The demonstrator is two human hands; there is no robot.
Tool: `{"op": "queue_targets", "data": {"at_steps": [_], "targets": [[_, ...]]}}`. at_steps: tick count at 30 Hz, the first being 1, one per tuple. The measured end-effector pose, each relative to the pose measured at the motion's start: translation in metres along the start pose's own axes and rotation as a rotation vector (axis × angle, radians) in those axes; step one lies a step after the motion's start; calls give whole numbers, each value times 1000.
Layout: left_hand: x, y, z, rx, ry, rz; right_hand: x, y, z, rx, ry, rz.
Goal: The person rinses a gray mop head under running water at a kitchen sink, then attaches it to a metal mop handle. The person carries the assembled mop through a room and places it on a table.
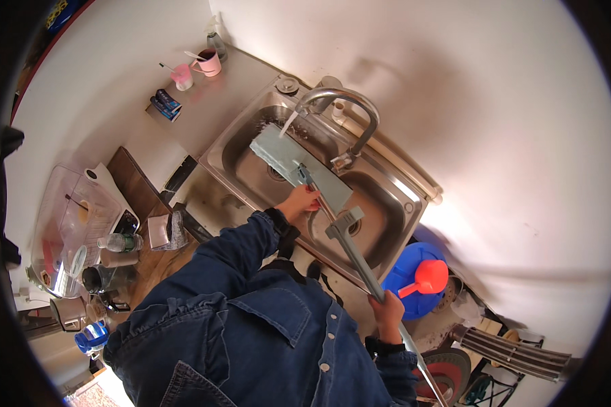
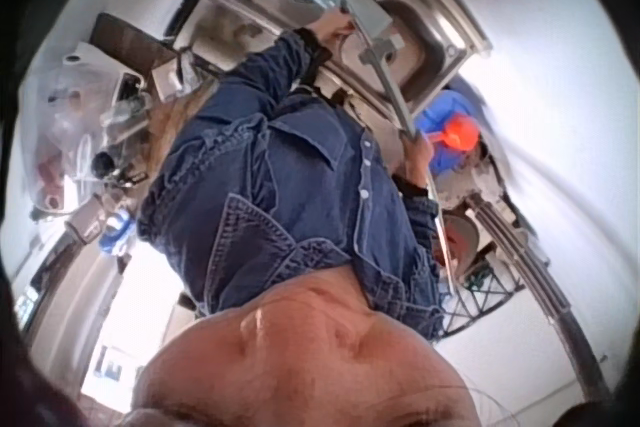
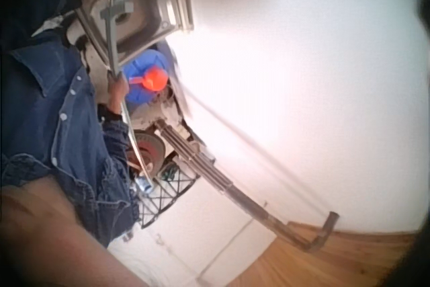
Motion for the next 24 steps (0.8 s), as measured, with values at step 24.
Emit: {"op": "queue_targets", "data": {"at_steps": [24], "targets": [[-29, 104, -46, -545, -224, -349, -41, -43, -48, -82, -30, -37]]}}
Point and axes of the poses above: each hand's wrist, its own x-axis away from the middle knuckle, its own z-axis out of the back of the hand, y = z × x, the point moved 9 cm from there along -x, towards the middle knuckle, and after that the axes turned 6 degrees about -z, right-handed, at the moved point
